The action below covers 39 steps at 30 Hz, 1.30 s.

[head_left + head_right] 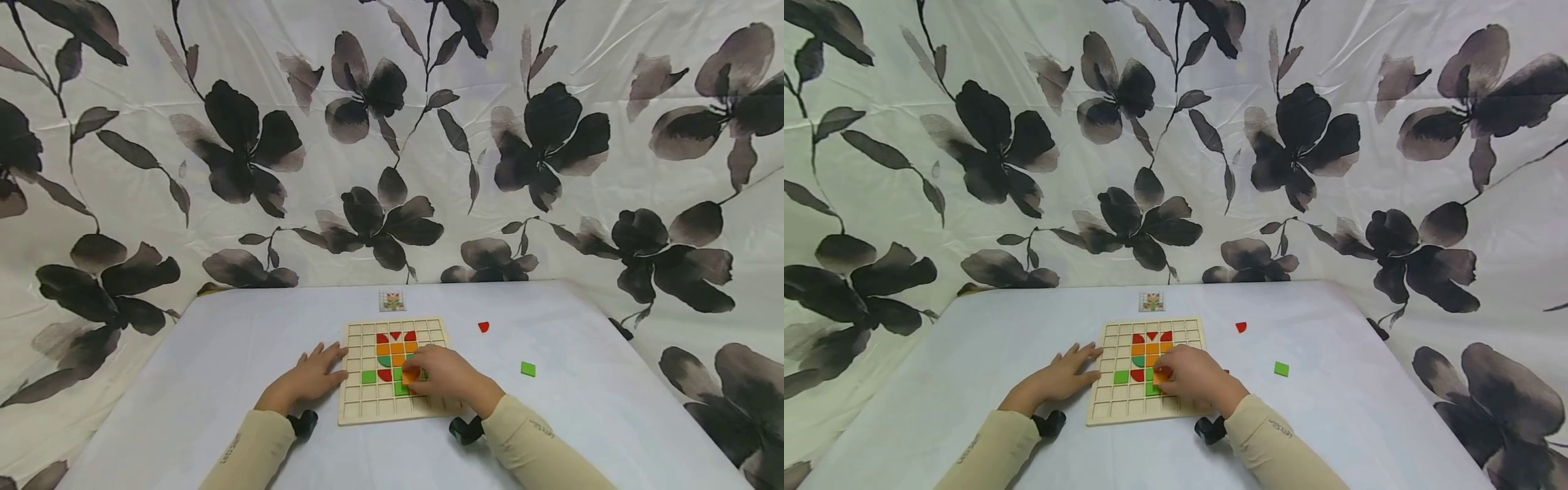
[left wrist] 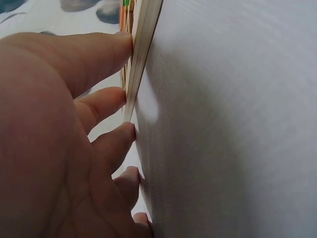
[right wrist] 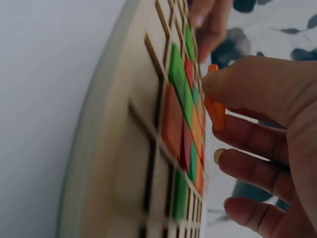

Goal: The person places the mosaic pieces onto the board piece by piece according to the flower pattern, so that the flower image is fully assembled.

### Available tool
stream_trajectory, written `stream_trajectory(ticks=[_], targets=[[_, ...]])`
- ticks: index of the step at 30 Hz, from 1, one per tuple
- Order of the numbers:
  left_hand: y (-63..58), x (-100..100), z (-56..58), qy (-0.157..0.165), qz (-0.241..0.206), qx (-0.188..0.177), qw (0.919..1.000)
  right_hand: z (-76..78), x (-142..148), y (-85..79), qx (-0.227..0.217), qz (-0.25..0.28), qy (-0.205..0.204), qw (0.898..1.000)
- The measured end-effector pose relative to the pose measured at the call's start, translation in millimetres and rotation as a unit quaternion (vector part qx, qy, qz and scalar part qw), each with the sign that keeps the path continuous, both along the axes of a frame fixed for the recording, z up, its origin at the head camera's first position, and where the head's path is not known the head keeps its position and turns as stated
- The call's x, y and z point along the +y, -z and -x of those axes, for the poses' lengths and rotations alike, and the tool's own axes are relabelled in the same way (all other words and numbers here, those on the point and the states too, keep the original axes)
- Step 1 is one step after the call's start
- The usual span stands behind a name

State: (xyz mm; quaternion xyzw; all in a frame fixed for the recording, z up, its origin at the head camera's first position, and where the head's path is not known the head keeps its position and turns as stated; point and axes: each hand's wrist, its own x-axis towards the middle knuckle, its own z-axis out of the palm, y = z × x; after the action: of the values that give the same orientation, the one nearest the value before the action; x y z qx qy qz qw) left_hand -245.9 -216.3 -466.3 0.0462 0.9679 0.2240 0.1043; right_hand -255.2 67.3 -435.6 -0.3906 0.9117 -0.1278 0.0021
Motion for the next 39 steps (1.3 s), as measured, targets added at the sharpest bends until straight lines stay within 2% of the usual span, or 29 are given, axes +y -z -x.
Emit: stream_trajectory(ticks=[9,18,24,31,35,39], targets=[[-0.9,0.3,-2.8,-0.001,-0.003,0.004,1.0000,-7.1,-34.1,3.3,-0.016,-0.017,-0.002,1.000],[-1.4,1.0,-0.9,-0.004,-0.002,-0.002,1.0000,-6.7,-41.5,7.8,-0.021,-0.008,-0.013,1.000],[1.3,0.2,0.6,-0.007,0.000,-0.003,1.0000,-7.7,-41.8,9.0,-0.040,0.018,-0.023,0.999],[2.2,0.4,1.2,-0.006,0.002,-0.003,1.0000,-10.0,-38.0,9.6,-0.036,0.006,-0.030,0.999],[2.0,0.3,1.3,-0.004,0.001,-0.003,1.0000,-12.1,-25.5,4.5,-0.034,0.016,-0.041,0.998],[1.5,0.6,1.6,-0.003,0.002,-0.002,1.0000,-7.7,-3.9,0.9,-0.046,0.028,-0.020,0.998]])
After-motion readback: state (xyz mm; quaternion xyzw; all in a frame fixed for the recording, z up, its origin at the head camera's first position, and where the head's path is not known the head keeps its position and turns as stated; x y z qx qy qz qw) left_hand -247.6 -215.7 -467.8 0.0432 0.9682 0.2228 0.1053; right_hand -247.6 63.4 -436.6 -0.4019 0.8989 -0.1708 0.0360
